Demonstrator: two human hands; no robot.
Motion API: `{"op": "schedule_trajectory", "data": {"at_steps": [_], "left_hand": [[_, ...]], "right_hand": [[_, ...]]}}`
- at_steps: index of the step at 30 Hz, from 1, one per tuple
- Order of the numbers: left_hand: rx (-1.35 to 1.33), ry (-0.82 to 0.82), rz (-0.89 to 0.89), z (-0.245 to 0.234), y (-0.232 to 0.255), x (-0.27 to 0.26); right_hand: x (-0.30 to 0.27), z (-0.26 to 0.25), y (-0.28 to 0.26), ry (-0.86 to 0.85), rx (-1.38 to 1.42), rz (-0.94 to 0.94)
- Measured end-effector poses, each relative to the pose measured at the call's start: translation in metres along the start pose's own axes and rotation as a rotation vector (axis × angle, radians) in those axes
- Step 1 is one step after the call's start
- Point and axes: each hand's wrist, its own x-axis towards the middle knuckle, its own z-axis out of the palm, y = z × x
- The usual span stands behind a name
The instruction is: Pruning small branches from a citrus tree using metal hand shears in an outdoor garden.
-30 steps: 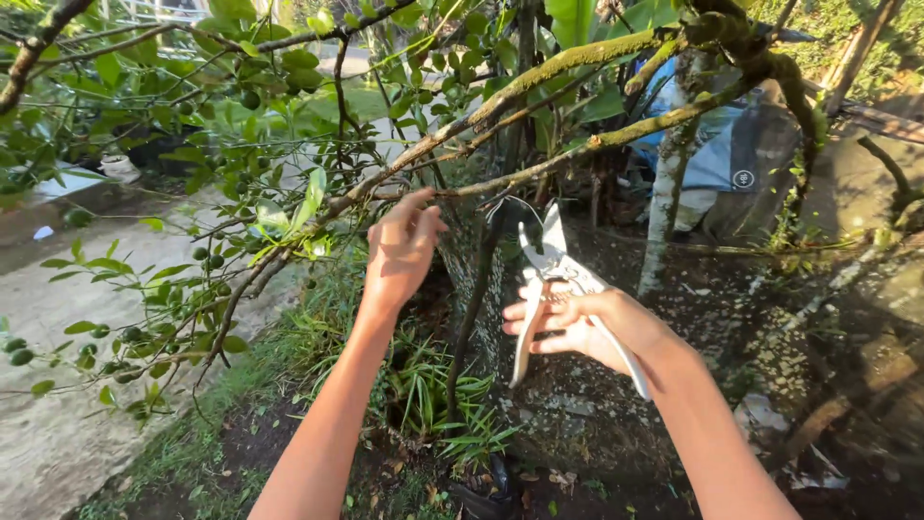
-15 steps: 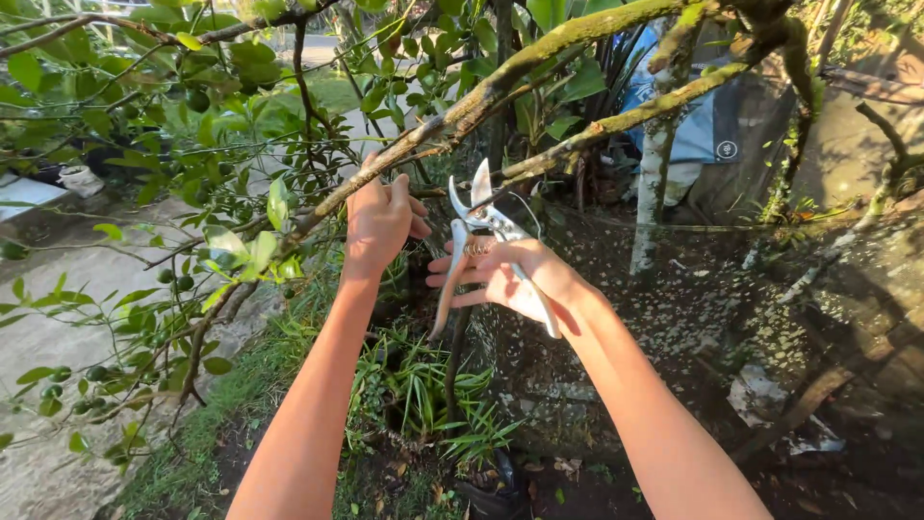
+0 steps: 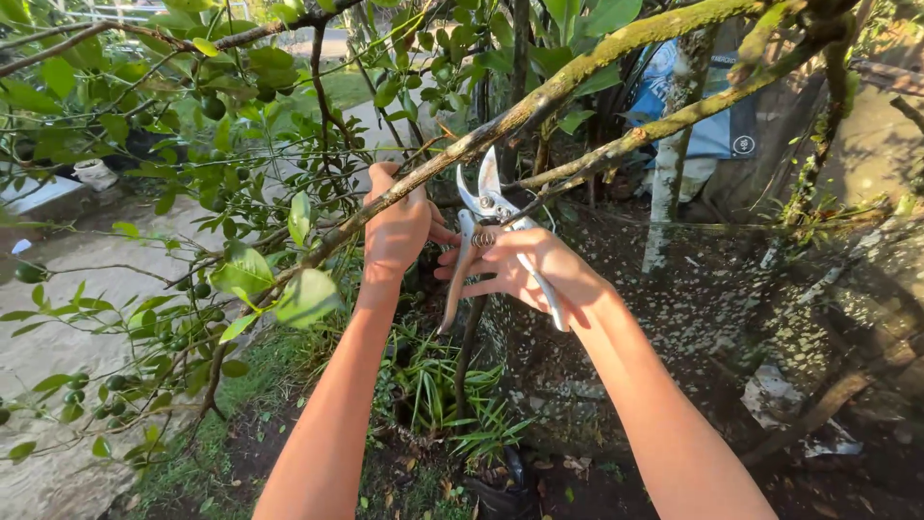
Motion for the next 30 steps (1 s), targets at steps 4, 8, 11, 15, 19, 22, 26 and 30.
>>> {"op": "schedule_trajectory", "data": {"at_steps": [4,8,11,15,19,22,26,30], "left_hand": [[0.132,0.040,0.090,-0.001,-0.012,0.001],[0.248,-0.019,-0.077,-0.003,0.011,-0.014],[0.299,0.024,-0.064,-0.001,0.000,-0.010],[0.460,0.130,0.226,-0.004,-0.048,0.009],[0.434,0.123,0.084,-0.001,-0.033,-0.001],[0.462,0.171,0.146,0.000,-0.047,0.003],[0.354,0.157,0.089,0.001,-0.021,-0.015],[0.276,0.147,0.024,0.001,-0.015,-0.016]], "right_hand": [[-0.003,0.009,-0.005,0.013,-0.014,0.017],[0.001,-0.019,0.009,-0.146,0.050,-0.074],[0.004,-0.014,0.007,-0.235,0.115,-0.122],[0.015,-0.006,-0.004,-0.130,0.098,-0.011],[0.021,-0.010,-0.006,-0.222,0.121,-0.042],[0.025,-0.015,-0.009,-0.184,0.143,-0.053],[0.024,-0.011,-0.009,-0.207,0.126,-0.052],[0.035,-0.017,-0.008,-0.133,0.147,-0.018]]}}
